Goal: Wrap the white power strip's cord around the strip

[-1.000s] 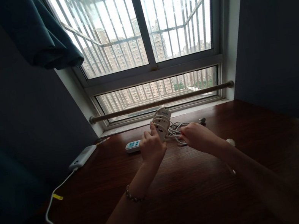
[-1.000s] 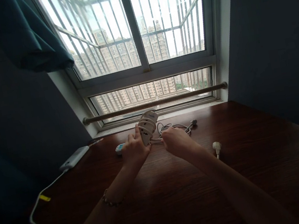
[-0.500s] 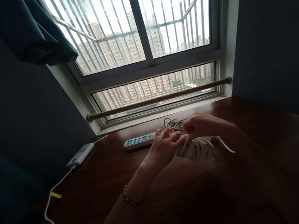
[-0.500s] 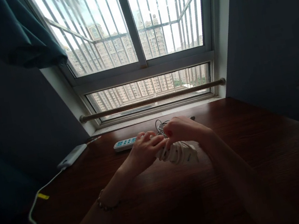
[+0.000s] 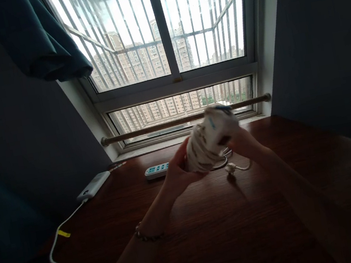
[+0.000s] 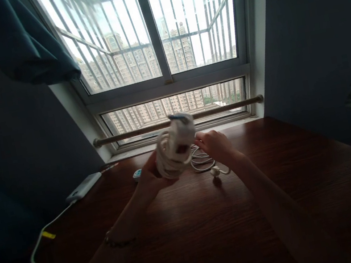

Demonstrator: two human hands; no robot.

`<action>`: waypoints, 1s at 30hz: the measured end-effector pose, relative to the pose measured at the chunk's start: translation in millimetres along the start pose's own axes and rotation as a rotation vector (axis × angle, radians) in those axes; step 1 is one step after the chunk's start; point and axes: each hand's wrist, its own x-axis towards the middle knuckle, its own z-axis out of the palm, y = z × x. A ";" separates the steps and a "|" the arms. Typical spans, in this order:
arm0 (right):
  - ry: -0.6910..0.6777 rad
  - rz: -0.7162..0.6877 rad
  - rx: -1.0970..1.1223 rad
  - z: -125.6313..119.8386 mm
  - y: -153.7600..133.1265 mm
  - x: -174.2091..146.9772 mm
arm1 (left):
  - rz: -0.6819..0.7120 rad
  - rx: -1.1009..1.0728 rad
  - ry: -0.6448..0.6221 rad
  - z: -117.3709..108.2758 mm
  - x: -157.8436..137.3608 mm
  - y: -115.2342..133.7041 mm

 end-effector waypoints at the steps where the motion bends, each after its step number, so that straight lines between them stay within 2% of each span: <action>1: 0.000 0.030 0.005 1.8 -0.8 0.1 | -0.029 -0.067 0.122 -2.9 1.5 2.8; 2: -0.019 0.055 0.014 4.8 -2.5 -0.2 | -0.057 -0.120 0.227 -6.4 3.3 6.0; 4: -0.085 0.100 0.048 14.3 -8.6 -2.9 | -0.119 -0.190 0.358 -14.6 7.8 11.2; 6: -0.136 0.132 0.072 26.7 -16.8 -8.3 | -0.203 -0.164 0.411 -23.6 12.7 11.0; 8: -0.152 0.145 0.060 38.0 -24.2 -14.8 | -0.283 -0.038 0.430 -32.5 17.5 4.7; 13: -0.123 0.167 0.093 42.1 -32.3 -24.7 | -0.392 0.207 0.339 -46.7 24.9 -15.2; 15: -0.176 0.173 0.157 38.6 -34.4 -26.6 | -0.396 0.278 0.311 -46.8 24.5 -18.5; 17: -0.291 0.168 0.247 37.8 -37.8 -28.7 | -0.355 0.420 0.286 -43.9 22.1 -20.4; 21: -0.472 0.179 0.518 42.0 -46.2 -32.1 | -0.212 0.824 0.233 -33.1 14.1 -25.9; 24: -0.527 0.265 0.842 40.0 -47.5 -30.5 | -0.193 1.005 0.191 -25.5 9.4 -32.5; 27: -0.472 0.349 1.142 33.9 -42.5 -25.5 | -0.174 1.022 0.103 -22.6 8.0 -38.2; 30: -0.362 0.346 1.201 32.4 -36.6 -21.2 | -0.164 0.951 0.070 -24.0 8.7 -39.7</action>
